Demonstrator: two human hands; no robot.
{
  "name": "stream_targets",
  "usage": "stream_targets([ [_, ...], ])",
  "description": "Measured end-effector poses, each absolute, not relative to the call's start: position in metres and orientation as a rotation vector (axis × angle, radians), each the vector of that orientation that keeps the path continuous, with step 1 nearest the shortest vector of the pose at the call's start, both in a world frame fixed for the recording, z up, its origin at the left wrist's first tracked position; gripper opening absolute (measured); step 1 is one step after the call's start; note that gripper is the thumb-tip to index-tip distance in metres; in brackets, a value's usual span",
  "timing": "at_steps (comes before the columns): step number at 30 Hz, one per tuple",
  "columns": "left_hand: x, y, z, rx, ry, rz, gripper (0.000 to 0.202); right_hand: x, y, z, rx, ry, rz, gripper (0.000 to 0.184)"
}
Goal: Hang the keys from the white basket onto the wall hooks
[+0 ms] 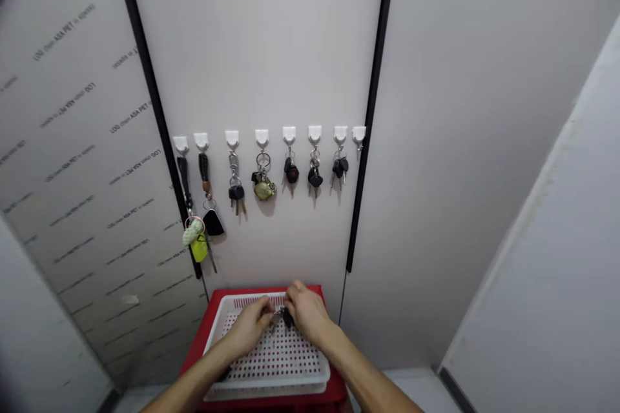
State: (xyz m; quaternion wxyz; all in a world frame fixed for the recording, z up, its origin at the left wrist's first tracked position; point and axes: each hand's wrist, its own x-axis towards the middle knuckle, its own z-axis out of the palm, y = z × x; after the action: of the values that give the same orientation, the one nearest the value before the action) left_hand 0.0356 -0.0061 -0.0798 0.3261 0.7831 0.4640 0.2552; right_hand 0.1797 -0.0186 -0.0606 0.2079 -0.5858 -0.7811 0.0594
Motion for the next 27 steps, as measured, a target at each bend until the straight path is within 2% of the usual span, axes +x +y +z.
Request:
stream_targets([
  [6,0.065,0.011,-0.055,1.964,1.030,0.768,0.023,0.200,-0.015,-0.023,-1.509,-1.887,0.383,0.022],
  [10,0.098,0.022,0.004,2.032,0.856,0.863,0.024,0.220,-0.014,0.032,-1.393,-1.563,0.540,0.020],
  [15,0.134,0.027,0.090,2.131,0.857,0.949,0.024,0.253,-0.016,0.102,-1.280,-1.453,0.382,0.021],
  [18,0.145,0.029,0.123,2.261,0.870,1.027,0.023,0.268,-0.018,0.125,-1.251,-1.425,0.398,0.022],
  [23,0.149,0.030,0.144,2.506,0.926,1.066,0.022,0.279,-0.024,0.139,-1.329,-1.525,0.496,0.026],
  [27,0.154,0.027,0.146,2.543,0.997,1.036,0.019,0.282,-0.025,0.140,-1.437,-1.674,0.192,0.017],
])
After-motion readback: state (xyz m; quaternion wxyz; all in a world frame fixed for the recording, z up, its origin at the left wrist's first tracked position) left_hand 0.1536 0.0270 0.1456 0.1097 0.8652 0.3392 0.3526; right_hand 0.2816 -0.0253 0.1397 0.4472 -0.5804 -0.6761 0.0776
